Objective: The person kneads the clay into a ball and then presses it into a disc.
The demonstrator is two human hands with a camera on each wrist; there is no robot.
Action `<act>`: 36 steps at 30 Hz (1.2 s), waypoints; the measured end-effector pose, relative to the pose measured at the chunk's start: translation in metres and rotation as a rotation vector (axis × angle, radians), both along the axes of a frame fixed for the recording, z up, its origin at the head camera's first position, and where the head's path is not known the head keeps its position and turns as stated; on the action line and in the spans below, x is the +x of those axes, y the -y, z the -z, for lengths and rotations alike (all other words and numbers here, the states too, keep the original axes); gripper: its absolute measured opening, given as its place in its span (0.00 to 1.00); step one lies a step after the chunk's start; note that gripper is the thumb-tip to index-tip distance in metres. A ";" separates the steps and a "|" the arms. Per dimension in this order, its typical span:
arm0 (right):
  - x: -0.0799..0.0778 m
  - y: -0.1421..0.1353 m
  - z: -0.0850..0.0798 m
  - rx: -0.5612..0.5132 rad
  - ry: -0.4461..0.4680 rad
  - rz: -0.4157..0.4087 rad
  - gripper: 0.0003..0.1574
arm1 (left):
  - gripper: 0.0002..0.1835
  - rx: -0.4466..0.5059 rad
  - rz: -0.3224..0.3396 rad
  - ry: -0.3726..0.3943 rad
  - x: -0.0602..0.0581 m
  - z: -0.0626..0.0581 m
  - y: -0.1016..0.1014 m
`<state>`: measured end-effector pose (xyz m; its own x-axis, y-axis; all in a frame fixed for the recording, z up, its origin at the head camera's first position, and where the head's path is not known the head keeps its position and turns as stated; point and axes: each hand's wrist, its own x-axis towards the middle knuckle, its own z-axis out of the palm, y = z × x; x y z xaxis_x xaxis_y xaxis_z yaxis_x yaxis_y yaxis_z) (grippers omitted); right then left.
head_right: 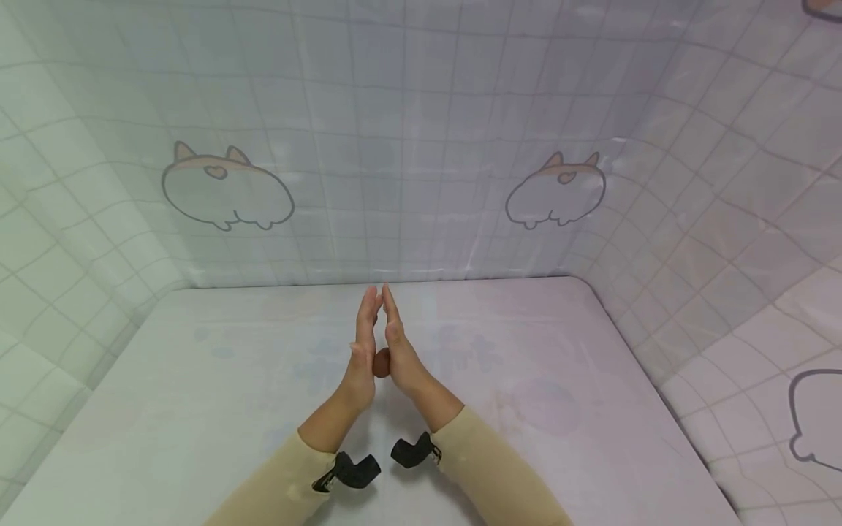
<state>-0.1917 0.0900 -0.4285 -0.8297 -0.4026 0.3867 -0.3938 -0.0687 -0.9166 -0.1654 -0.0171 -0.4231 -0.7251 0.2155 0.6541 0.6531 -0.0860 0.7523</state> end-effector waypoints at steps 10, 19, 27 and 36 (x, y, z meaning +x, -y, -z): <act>0.017 0.005 -0.003 -0.025 -0.093 -0.095 0.53 | 0.50 0.004 -0.160 0.026 -0.017 -0.005 0.009; 0.028 0.003 -0.024 -0.113 -0.173 -0.033 0.58 | 0.49 -0.138 -0.170 0.132 -0.022 0.002 0.014; 0.018 -0.002 -0.030 -0.141 -0.117 0.036 0.53 | 0.48 -0.235 -0.064 0.183 -0.010 0.017 0.008; 0.005 -0.004 -0.028 -0.009 0.005 0.052 0.51 | 0.44 -0.119 0.067 0.111 -0.002 0.019 0.006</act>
<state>-0.1863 0.0945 -0.4007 -0.8516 -0.3551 0.3856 -0.3923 -0.0562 -0.9181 -0.1678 -0.0228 -0.4426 -0.7729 0.3370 0.5376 0.5612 -0.0324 0.8271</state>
